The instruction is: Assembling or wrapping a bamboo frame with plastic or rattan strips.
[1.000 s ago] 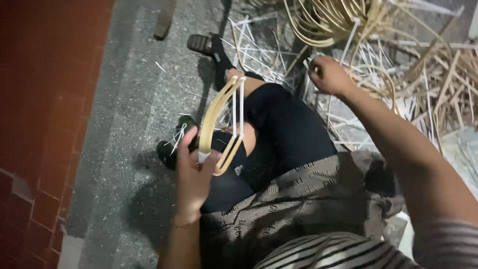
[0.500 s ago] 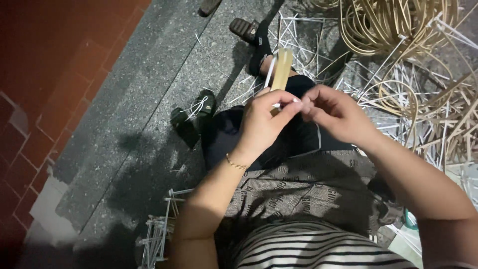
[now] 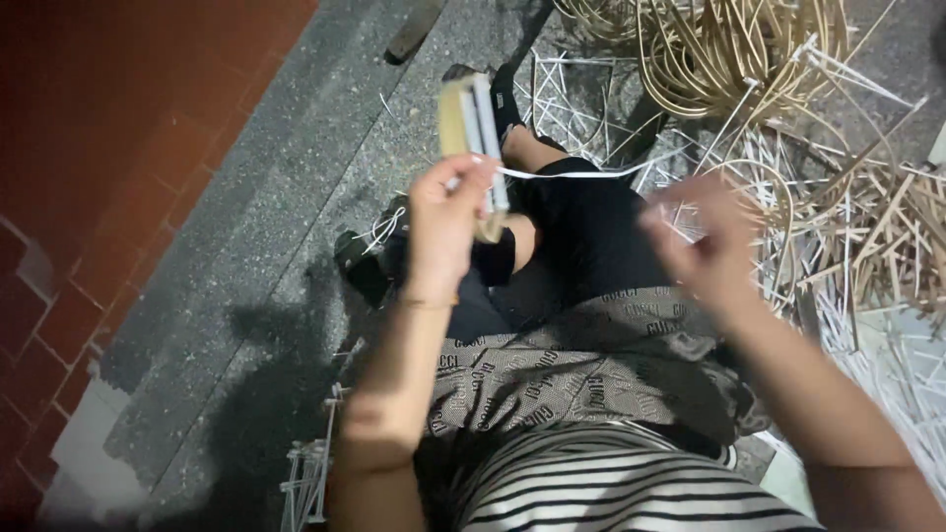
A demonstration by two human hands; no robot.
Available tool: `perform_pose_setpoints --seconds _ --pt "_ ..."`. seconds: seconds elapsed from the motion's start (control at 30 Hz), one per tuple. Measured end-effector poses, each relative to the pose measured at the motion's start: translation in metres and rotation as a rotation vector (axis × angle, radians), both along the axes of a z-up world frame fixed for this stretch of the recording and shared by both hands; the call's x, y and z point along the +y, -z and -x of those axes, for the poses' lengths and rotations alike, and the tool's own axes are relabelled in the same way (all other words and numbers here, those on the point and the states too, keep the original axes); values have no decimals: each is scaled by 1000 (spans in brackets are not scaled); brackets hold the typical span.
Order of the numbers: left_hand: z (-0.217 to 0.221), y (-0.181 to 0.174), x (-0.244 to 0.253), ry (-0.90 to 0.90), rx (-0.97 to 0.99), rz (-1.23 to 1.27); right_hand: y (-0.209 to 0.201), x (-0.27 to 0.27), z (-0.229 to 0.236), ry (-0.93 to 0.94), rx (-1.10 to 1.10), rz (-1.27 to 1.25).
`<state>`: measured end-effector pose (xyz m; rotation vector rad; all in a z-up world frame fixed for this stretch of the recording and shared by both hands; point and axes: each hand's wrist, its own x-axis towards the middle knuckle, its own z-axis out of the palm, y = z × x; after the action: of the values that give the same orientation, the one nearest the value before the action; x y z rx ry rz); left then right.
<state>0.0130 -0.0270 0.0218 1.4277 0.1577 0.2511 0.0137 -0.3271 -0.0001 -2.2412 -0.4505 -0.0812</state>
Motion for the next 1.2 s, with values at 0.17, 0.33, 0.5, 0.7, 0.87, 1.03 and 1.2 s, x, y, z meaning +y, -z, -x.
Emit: perform_pose_setpoints --seconds 0.17,0.33,0.5,0.7,0.87,1.03,1.2 --pt "21 12 -44 92 2 74 5 79 19 -153 544 -623" --pt "40 17 -46 244 15 103 33 87 19 -158 684 -1559" --pt "62 -24 -18 292 -174 -131 -14 56 13 -138 368 -1452" --pt "65 4 15 411 -224 -617 -13 47 27 -386 168 -842" --pt "67 15 19 463 -138 -657 9 63 27 -668 -257 -216" --pt "71 12 20 502 46 -544 44 74 18 -633 -766 -106" --pt "74 24 20 519 38 -517 53 78 16 -637 -765 -135"
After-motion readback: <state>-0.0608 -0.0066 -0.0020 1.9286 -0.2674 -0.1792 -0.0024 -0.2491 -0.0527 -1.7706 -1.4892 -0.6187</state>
